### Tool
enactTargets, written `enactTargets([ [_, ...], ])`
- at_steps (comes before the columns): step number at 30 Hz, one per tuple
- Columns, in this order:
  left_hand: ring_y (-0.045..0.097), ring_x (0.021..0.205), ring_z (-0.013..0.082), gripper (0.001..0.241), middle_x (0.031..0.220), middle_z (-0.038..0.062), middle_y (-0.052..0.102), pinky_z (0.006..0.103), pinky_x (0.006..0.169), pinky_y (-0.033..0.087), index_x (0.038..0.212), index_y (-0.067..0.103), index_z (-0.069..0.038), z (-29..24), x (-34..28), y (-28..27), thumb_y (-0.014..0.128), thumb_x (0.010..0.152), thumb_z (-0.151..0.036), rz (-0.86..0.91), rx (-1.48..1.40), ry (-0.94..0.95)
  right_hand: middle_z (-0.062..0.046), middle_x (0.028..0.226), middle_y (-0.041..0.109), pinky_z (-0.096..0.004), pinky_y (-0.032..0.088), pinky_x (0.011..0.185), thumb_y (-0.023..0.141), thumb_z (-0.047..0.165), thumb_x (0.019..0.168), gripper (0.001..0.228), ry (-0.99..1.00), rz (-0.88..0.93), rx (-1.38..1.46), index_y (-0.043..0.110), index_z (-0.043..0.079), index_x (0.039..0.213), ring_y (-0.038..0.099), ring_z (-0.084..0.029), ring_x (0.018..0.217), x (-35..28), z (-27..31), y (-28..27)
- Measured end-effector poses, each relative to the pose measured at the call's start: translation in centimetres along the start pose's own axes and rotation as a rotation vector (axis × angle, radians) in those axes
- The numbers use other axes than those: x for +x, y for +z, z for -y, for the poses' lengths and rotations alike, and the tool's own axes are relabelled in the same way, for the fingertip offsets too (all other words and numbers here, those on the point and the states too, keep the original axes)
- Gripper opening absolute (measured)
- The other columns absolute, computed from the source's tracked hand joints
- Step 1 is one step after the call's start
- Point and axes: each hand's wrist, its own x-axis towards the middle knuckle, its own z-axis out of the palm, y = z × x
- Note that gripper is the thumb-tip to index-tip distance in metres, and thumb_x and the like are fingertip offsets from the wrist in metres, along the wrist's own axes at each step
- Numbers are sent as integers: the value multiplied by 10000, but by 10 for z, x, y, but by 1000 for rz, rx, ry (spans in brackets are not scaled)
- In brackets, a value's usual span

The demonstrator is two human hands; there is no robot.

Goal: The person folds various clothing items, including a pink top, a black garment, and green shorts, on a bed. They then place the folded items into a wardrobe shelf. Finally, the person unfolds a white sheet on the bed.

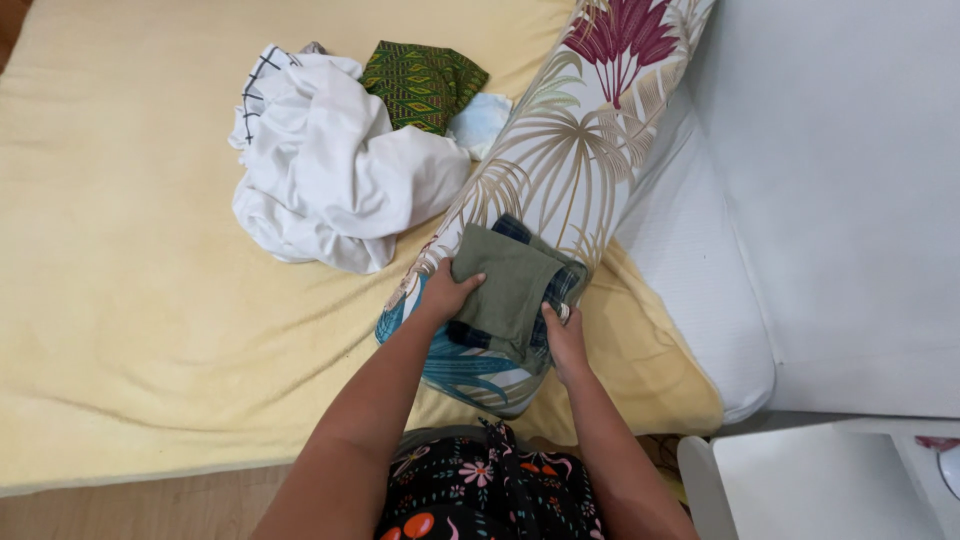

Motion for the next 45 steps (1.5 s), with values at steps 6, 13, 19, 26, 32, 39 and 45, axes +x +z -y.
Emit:
enactTargets([
  [6, 668, 1155, 371, 922, 1244, 242, 687, 434, 965, 516, 1409, 493, -11, -2, 2, 1, 810, 753, -577, -13, 69, -28, -95, 1398, 542, -376, 474, 1017, 636, 409, 968, 666, 112, 70, 55, 320, 107, 1471, 546, -229, 1260, 1, 9, 2],
  [13, 686, 1137, 329, 920, 1248, 216, 689, 410, 962, 530, 1412, 490, -6, -14, -14, -7, 838, 745, -535, 2, -81, -63, -115, 1453, 514, -447, 510, 1015, 650, 403, 939, 708, 155, 180, 148, 303, 142, 1499, 535, -278, 1302, -7, 31, 2],
  [19, 703, 1113, 287, 831, 1222, 186, 718, 377, 949, 543, 1392, 532, -6, -8, -25, -7, 840, 756, -442, 6, -254, -52, -87, 1377, 639, -431, 532, 981, 679, 451, 906, 678, 403, 284, 290, 504, 92, 1454, 629, -267, 1206, -12, 55, 0],
  [26, 712, 1108, 274, 787, 1220, 189, 723, 359, 943, 553, 1380, 547, 7, -5, -26, -11, 843, 773, -397, 26, -283, 4, -98, 1312, 665, -390, 550, 942, 814, 180, 823, 647, 106, 273, 176, 523, 53, 1386, 644, -237, 1167, -37, 61, 14],
  [32, 703, 1121, 277, 763, 1246, 194, 713, 362, 947, 557, 1371, 546, 17, -4, -25, -27, 849, 778, -355, 226, -348, 38, -88, 1314, 642, -379, 559, 939, 804, 104, 797, 711, 144, 142, 264, 448, 77, 1413, 642, -222, 1159, -64, 45, 16],
  [39, 722, 1079, 268, 780, 1196, 190, 730, 359, 930, 559, 1397, 528, 6, -15, -44, -43, 831, 801, -395, 321, -186, 83, -108, 1302, 668, -382, 529, 986, 815, 120, 842, 635, -15, 12, 287, 509, -3, 1385, 644, -220, 1161, -97, 14, 19],
  [45, 740, 1048, 261, 661, 1152, 164, 762, 350, 913, 556, 1347, 604, -13, 8, -41, -35, 793, 837, -388, 422, -200, 230, -71, 1275, 665, -368, 529, 981, 800, 109, 851, 628, -102, -165, 341, 479, 29, 1385, 632, -180, 1134, -139, -9, 38],
])
